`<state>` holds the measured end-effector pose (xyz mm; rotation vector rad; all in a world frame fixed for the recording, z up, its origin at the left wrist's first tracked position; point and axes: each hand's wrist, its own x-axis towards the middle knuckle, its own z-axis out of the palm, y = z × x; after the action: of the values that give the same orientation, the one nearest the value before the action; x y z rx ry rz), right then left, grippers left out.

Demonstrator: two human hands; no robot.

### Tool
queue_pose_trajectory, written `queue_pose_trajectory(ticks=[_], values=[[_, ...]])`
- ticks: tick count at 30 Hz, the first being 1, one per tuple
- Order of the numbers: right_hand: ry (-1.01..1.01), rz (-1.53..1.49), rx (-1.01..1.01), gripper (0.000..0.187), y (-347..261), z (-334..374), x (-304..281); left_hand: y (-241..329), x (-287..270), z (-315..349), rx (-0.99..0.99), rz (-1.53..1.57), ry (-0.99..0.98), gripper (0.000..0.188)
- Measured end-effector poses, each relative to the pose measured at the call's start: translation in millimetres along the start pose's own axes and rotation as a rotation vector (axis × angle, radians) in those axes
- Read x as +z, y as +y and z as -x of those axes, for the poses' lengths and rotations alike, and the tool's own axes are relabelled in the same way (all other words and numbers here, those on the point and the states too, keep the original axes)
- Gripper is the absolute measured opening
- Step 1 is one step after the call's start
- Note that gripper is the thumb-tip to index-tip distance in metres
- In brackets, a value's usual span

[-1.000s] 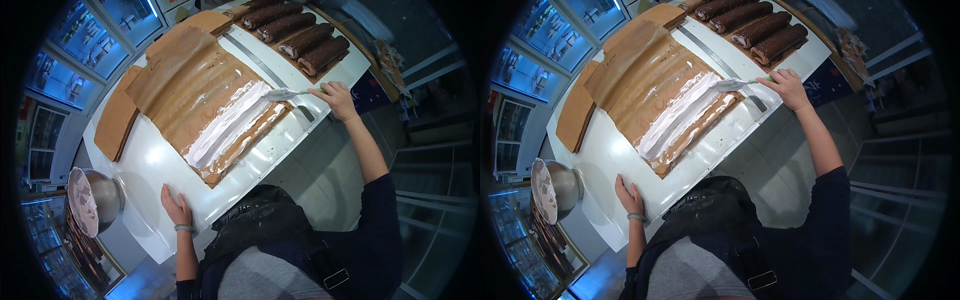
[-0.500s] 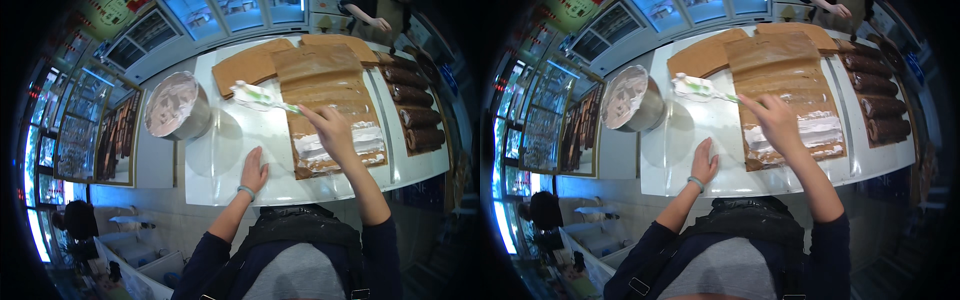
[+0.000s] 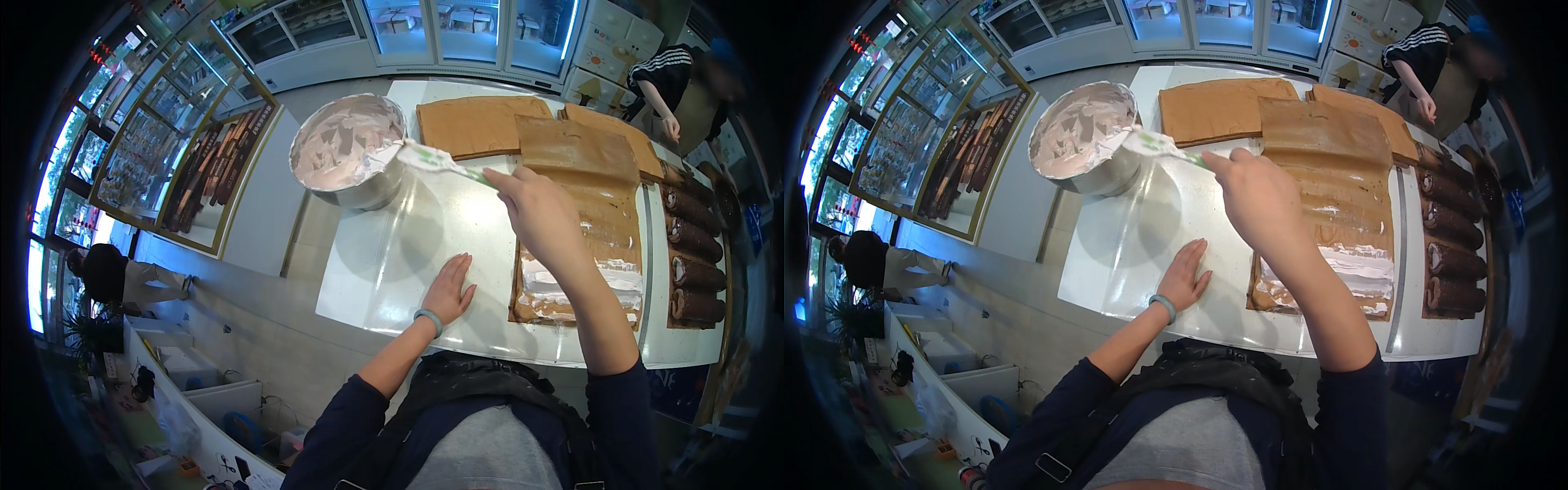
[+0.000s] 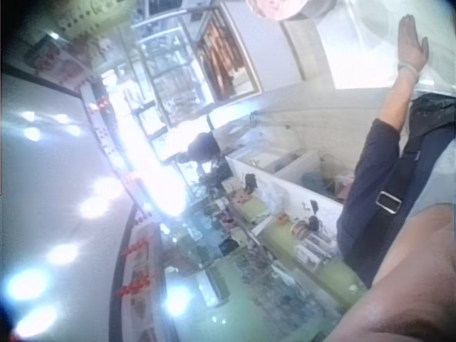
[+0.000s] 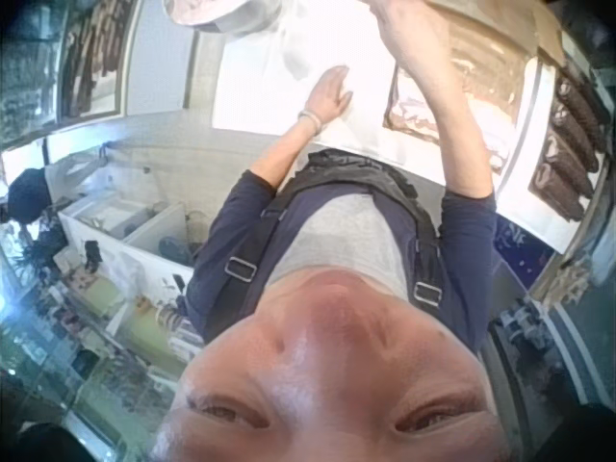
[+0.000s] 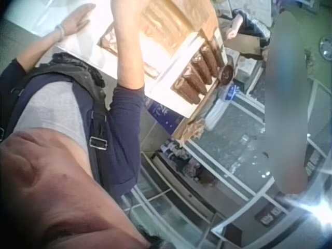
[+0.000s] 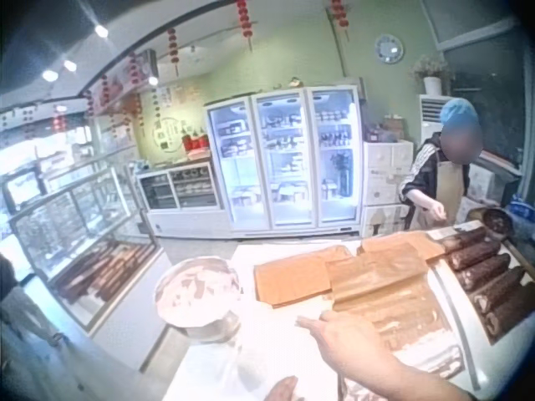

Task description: The person spreads white cream onto flat brown sheets using a spatula, then rolls each sheet into a cylindrical roll. The finished rolls are placed on a tray. The process is repeated for multiple sheets.

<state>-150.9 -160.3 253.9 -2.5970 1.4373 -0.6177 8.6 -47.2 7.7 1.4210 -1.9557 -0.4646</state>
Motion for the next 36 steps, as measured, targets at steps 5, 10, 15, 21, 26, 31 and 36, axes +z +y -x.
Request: queue_pose_trajectory(ticks=[5, 10, 15, 21, 26, 31, 36], values=[[-0.575, -1.232, 0.316, 0.034, -15.0, -60.3, 61.5, 2.1, -4.9, -2.2, 0.005, 0.008, -0.022, 0.062], [-0.765, -1.533, 0.587, 0.03, 20.7, 26.1, 96.2, -0.2, -0.6, -0.2, -0.072, 0.003, -0.064, 0.063], [-0.397, -1.449, 0.871, 0.033, 91.8, 191.6, 42.1, -6.0, 5.4, -0.6, 0.03, -0.046, -0.045, 0.064], [0.19, -0.118, 1.191, 0.028, 135.3, 324.9, -83.2, -0.6, 2.9, -1.8, 0.046, -0.046, -0.077, 0.061], [-0.217, 0.426, 1.248, 0.021, 159.7, 323.6, -100.6, 0.0, 2.3, -2.9, 0.041, -0.058, -0.115, 0.062], [-0.458, 0.51, 1.184, 0.021, 188.1, 269.4, -83.3, -2.8, 2.7, -3.2, 0.046, -0.056, -0.118, 0.062], [-0.417, 0.572, 1.094, 0.02, 195.5, 242.5, -77.4, -2.6, 1.7, -2.3, 0.045, -0.033, -0.101, 0.062]])
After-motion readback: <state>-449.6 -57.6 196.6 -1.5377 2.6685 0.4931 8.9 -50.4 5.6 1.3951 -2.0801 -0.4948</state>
